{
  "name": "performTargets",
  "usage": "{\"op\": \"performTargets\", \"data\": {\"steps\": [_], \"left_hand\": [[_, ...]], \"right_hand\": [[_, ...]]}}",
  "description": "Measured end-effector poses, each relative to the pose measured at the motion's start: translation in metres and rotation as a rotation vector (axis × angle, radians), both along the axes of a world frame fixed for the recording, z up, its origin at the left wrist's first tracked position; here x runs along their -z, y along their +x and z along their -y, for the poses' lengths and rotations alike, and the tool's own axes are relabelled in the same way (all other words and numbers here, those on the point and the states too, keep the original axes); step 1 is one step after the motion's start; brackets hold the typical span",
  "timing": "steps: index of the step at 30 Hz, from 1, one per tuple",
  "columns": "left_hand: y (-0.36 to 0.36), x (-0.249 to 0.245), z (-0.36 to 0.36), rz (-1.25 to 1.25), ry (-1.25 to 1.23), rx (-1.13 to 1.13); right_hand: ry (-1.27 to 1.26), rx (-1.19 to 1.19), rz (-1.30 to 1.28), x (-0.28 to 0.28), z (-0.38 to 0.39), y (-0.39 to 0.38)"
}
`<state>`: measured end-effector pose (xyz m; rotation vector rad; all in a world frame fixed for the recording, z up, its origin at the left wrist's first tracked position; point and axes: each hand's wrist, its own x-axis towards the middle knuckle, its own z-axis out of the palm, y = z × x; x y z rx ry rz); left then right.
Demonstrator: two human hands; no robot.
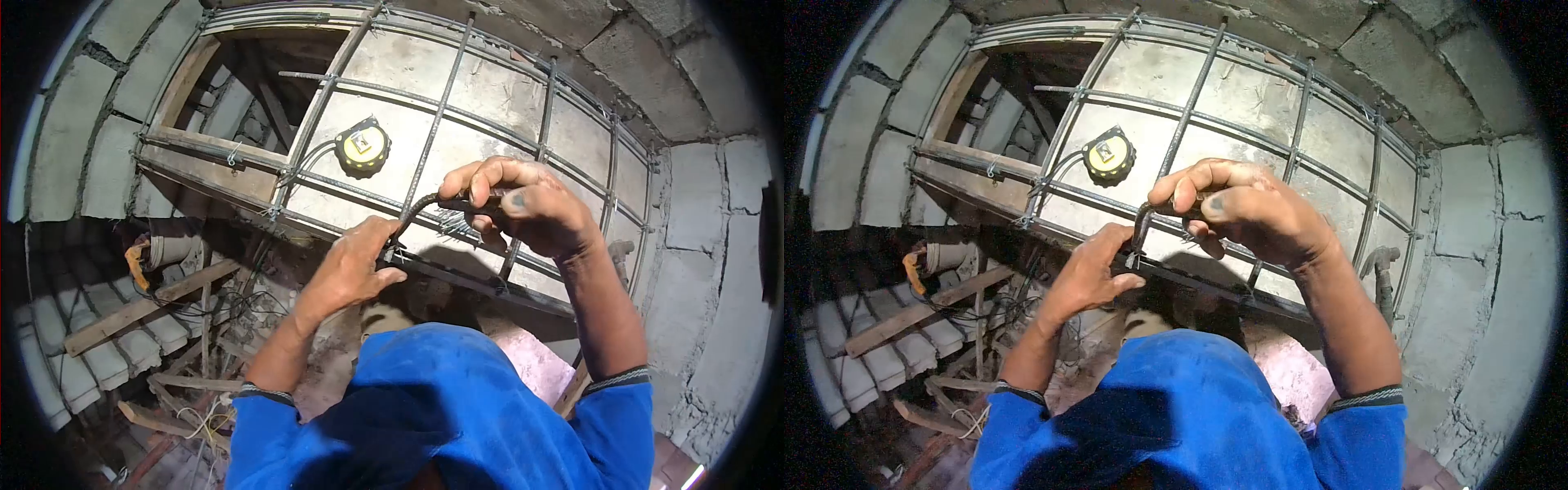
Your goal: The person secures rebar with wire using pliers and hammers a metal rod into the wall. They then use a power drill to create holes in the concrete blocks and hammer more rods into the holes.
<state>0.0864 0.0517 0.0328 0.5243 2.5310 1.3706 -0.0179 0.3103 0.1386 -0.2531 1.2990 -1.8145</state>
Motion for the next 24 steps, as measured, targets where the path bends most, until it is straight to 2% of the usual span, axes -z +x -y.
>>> {"op": "performTargets", "data": {"steps": [2, 3, 8, 10, 11, 12, 13, 14, 16, 18, 20, 21, 22, 24], "left_hand": [[0.008, 0.012, -0.011, -0.047, 0.02, -0.175], [0.01, 0.02, -0.016, -0.122, 0.011, -0.232], [0.013, 0.031, -0.02, -0.136, 0.046, -0.328], [0.009, 0.027, -0.016, -0.133, 0.041, -0.332], [0.005, 0.023, -0.011, -0.117, 0.029, -0.253], [0.001, 0.02, -0.006, -0.1, 0.018, -0.171], [-0.004, 0.017, -0.002, 0.01, 0.062, -0.114], [-0.002, 0.009, -0.002, 0.055, 0.312, -0.14], [-0.005, -0.003, 0.003, -0.06, 0.304, -0.132], [0.001, 0.0, 0.019, 0.23, 0.39, -0.118], [0.005, 0.1, 0.049, 0.284, 0.536, -0.128], [0.005, 0.055, 0.028, 0.242, 0.603, -0.122], [0.004, 0.046, 0.022, 0.248, 0.612, -0.111], [0.002, 0.038, 0.017, 0.475, 0.741, -0.238]], "right_hand": [[-0.179, 0.028, -0.036, 0.012, 0.0, 0.005], [-0.216, -0.032, -0.065, 0.015, -0.002, 0.004], [-0.26, -0.144, -0.226, 0.013, 0.004, 0.01], [-0.158, -0.2, -0.448, 0.012, 0.01, 0.007], [-0.068, -0.172, -0.69, 0.013, 0.018, 0.005], [-0.073, -0.174, -0.691, 0.012, 0.026, 0.002], [-0.069, -0.188, -0.91, 0.009, 0.035, 0.0], [-0.062, -0.198, -1.127, 0.006, 0.044, -0.002], [-0.053, -0.105, -1.332, 0.0, 0.064, -0.004], [0.099, -0.082, -1.441, -0.004, 0.078, -0.007], [0.158, -0.07, -1.574, -0.004, 0.093, -0.012], [0.131, -0.039, -1.673, -0.005, 0.102, -0.014], [0.169, -0.078, -1.726, -0.005, 0.112, -0.015], [0.24, -0.117, -1.787, -0.003, 0.13, -0.012]]}}
